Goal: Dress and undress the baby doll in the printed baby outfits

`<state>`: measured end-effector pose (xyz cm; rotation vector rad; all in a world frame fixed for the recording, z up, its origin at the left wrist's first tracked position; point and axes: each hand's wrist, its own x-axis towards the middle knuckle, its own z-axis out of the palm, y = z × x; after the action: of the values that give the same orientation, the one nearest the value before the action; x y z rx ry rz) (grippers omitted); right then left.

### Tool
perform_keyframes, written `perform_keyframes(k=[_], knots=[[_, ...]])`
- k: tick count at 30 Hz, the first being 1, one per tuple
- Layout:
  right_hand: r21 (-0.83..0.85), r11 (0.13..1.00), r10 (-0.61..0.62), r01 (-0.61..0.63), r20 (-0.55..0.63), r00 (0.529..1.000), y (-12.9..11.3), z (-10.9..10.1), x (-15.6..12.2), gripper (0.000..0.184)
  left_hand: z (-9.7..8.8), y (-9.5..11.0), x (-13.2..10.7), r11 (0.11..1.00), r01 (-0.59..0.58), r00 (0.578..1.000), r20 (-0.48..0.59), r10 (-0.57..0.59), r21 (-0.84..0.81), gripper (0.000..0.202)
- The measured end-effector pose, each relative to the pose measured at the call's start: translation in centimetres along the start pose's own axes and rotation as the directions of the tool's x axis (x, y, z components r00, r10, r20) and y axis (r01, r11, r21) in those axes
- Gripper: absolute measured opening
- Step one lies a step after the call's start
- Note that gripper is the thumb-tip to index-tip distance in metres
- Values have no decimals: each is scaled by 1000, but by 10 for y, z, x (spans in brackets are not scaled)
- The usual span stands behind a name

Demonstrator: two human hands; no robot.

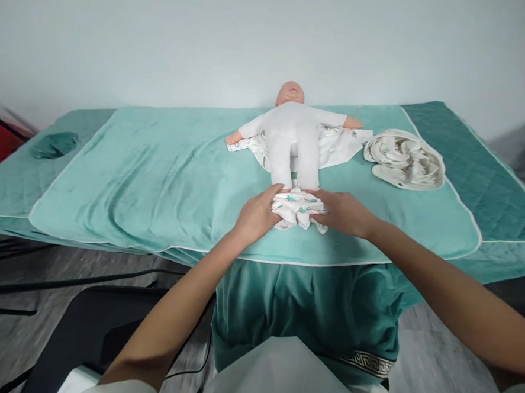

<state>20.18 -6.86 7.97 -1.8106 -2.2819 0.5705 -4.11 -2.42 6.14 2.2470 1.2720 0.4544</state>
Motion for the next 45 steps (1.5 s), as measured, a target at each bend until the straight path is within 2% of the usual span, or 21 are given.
perform_keyframes(k=[2, 4, 6, 8, 10, 11, 14, 16, 19, 21, 23, 24, 26, 27, 30, 33, 35, 36, 40, 43, 45], knots=[[88, 995, 41, -46, 58, 997, -10, -17, -5, 64, -15, 7, -5, 996, 39, 999, 38, -36, -75, 67], [191, 981, 12, -34, 113, 993, -16, -35, -7, 55, -32, 12, -8, 993, 23, 998, 68, -15, -112, 64], [274, 962, -71, 18, 186, 980, -18, -54, -7, 43, -52, 15, -10, 994, -50, 993, 105, 60, -95, 55], [326, 943, -159, 67, 262, 952, -21, -73, -3, 47, -74, 14, -10, 988, -148, 969, 191, 153, -42, 31], [334, 940, -176, 69, 304, 936, -29, -92, 3, 53, -96, 11, -6, 971, -235, 930, 281, 237, -41, 11], [312, 949, -152, 49, 317, 936, -35, -102, 6, 54, -107, 8, -3, 968, -243, 926, 280, 252, -66, 12], [172, 985, -61, 3, 336, 940, -60, -133, 13, 55, -141, 3, 10, 976, -172, 977, 104, 186, -136, 19], [88, 995, -70, 46, 299, 952, -77, -153, 14, 56, -166, 11, 19, 980, -163, 986, -36, 160, -115, 29], [123, 975, -194, 183, 84, 977, -95, -178, 10, 47, -196, 43, 22, 970, -229, 957, -161, 240, 87, 65], [290, 909, -274, 299, -124, 954, -102, -186, 8, 35, -206, 66, 18, 961, -248, 915, -297, 274, 122, 83], [490, 769, -299, 410, -290, 909, -108, -185, 11, 28, -202, 80, 17, 950, -300, 841, -447, 306, 86, 78], [581, 680, -288, 447, -349, 892, -112, -181, 16, 28, -195, 81, 19, 939, -336, 790, -519, 326, 77, 64], [707, 535, -214, 462, -416, 884, -118, -166, 31, 30, -175, 71, 28, 913, -406, 669, -671, 320, 30, 28], [748, 490, -154, 448, -432, 889, -122, -156, 42, 32, -162, 62, 35, 905, -424, 635, -722, 275, -28, 30], [740, 555, -63, 381, -419, 906, -128, -120, 84, 32, -121, 33, 53, 875, -397, 644, -763, 51, -276, 32], [677, 614, -177, 406, -383, 907, -125, -83, 126, 45, -84, 12, 55, 859, -376, 595, -801, -62, -346, 33], [587, 689, -273, 424, -332, 903, -117, -62, 147, 49, -63, 2, 48, 897, -337, 568, -821, -47, -285, 32], [532, 733, -276, 424, -337, 900, -111, -52, 155, 47, -53, -3, 44, 915, -323, 587, -809, -7, -242, 31], [385, 836, -247, 390, -371, 895, -72, -30, 176, 33, -21, -21, 41, 919, -297, 779, -622, 76, -259, 27], [296, 906, -145, 301, -452, 880, -27, -31, 192, 36, -4, -23, 54, 889, -168, 895, -444, -44, -426, 27], [240, 953, -38, 186, -513, 857, 6, -36, 206, 47, 4, -20, 68, 841, -15, 936, -303, -178, -540, 29]])
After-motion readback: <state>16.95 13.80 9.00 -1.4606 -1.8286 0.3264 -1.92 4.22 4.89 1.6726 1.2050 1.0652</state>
